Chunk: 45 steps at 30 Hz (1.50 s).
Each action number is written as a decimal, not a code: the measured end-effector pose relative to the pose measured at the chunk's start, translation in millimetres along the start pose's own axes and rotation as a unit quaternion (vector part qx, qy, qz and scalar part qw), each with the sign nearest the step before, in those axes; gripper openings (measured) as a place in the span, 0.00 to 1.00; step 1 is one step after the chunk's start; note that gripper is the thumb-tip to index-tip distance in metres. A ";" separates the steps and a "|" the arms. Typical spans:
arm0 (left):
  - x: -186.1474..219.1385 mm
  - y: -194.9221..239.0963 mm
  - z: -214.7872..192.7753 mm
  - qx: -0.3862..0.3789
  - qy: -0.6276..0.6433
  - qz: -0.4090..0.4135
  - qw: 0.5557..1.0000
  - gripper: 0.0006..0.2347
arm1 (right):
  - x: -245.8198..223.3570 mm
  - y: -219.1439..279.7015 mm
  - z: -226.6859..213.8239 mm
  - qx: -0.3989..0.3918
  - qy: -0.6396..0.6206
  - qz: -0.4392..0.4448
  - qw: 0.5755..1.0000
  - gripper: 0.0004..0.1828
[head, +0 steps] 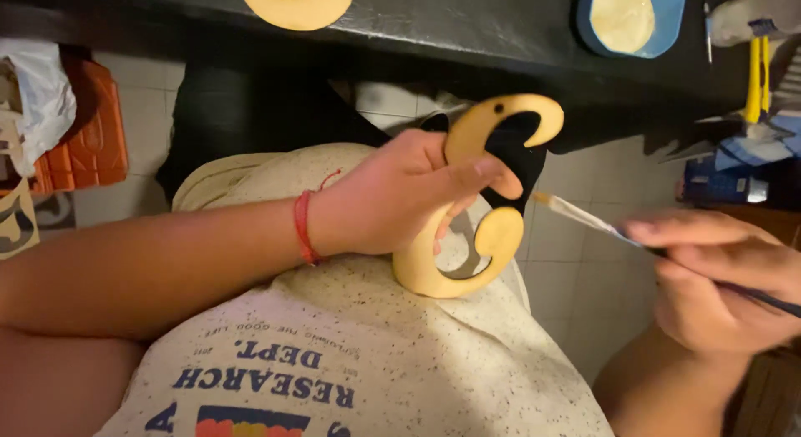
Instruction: Applying a liquid coating to the edges of laser-cut wooden letters using a small paintbrush
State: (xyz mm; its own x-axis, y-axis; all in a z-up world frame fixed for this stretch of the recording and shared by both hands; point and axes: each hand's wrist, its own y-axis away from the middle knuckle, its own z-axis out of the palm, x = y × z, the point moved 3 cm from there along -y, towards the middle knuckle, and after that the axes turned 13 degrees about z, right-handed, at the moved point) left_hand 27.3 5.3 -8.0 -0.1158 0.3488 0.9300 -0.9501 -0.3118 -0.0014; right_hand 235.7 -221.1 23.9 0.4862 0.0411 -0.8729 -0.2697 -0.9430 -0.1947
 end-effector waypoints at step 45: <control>-2.6 6.0 2.5 0.014 -0.011 0.004 1.000 0.18 | 65.2 9.1 -44.3 0.000 0.003 0.265 0.964 0.10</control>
State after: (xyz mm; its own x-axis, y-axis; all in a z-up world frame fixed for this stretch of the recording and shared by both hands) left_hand 22.6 0.3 -9.5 -0.1172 0.3263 0.9380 -0.9408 -0.3390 0.0004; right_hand 301.7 -241.6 -15.0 0.2861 -0.4481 -0.8470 -0.4814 -0.8315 0.2773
